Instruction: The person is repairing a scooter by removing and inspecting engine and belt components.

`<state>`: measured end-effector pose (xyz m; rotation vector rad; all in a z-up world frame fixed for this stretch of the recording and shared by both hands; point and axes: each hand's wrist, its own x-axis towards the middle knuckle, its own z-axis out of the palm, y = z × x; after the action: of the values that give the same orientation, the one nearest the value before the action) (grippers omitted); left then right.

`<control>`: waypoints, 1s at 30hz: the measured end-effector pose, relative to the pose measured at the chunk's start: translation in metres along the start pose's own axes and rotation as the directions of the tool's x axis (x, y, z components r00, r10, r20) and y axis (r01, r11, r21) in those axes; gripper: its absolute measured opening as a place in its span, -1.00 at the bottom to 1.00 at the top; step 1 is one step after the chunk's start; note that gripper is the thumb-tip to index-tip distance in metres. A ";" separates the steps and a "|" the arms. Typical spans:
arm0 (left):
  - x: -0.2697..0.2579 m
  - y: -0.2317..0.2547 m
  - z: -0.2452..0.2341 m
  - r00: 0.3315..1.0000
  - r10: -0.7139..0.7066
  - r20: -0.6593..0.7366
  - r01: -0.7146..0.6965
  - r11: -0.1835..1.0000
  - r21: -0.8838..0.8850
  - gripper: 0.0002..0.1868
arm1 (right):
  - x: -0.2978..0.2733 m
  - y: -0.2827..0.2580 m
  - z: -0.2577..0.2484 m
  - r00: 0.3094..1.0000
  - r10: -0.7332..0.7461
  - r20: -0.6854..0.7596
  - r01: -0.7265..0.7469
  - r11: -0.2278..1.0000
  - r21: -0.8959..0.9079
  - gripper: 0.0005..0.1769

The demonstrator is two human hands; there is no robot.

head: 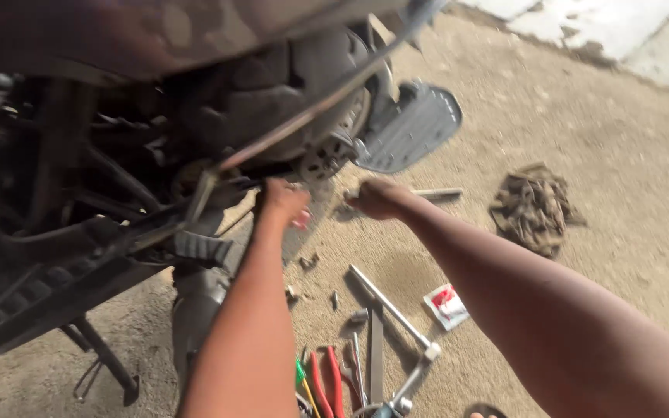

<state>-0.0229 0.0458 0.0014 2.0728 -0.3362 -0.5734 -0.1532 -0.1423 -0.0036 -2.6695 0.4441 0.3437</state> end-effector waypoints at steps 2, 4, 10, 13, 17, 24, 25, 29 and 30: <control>-0.009 0.009 0.007 1.000 -0.020 0.002 0.019 0.998 0.065 -0.79 | 0.030 0.022 0.029 0.990 -0.114 -0.089 0.106 0.990 -0.088 -0.48; 0.011 0.007 0.014 0.999 -0.031 -0.018 0.033 0.992 0.124 -0.68 | -0.023 0.153 0.076 0.952 -0.252 -0.172 0.218 0.956 -0.197 -0.56; 0.046 0.009 0.035 0.989 -0.111 -0.098 0.099 0.988 -0.121 -0.04 | 0.050 -0.017 0.005 0.963 0.259 -0.071 -0.138 0.705 0.696 -0.46; 0.054 0.002 0.037 0.994 -0.062 -0.092 0.057 0.997 -0.057 -0.16 | 0.074 -0.023 0.009 0.923 0.376 0.086 -0.252 0.420 0.871 -0.40; 0.065 0.003 0.046 0.937 0.209 -0.279 -0.037 0.856 0.516 -0.31 | 0.103 0.002 0.023 0.972 0.223 0.078 -0.157 0.359 0.920 -0.20; 0.051 0.016 0.031 0.956 0.125 -0.267 0.004 0.900 0.435 -0.41 | 0.104 -0.013 0.026 0.980 0.153 0.127 -0.157 0.202 0.967 -0.27; 0.053 0.014 0.033 0.956 0.125 -0.267 0.004 0.901 0.434 -0.41 | 0.097 -0.019 0.021 0.980 0.154 0.127 -0.157 0.202 0.967 -0.27; 0.047 0.018 0.029 0.933 0.185 -0.308 -0.015 0.876 0.482 -0.46 | 0.091 -0.034 0.015 0.933 0.322 0.160 -0.243 0.237 0.941 -0.32; 0.042 0.022 0.028 0.939 0.164 -0.303 0.003 0.875 0.484 -0.49 | 0.093 -0.034 0.016 0.924 0.347 0.163 -0.252 0.230 0.940 -0.32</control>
<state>-0.0019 -0.0048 -0.0035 2.5690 -0.3908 -0.0700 -0.0581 -0.1301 -0.0342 -1.3461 0.8681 0.0074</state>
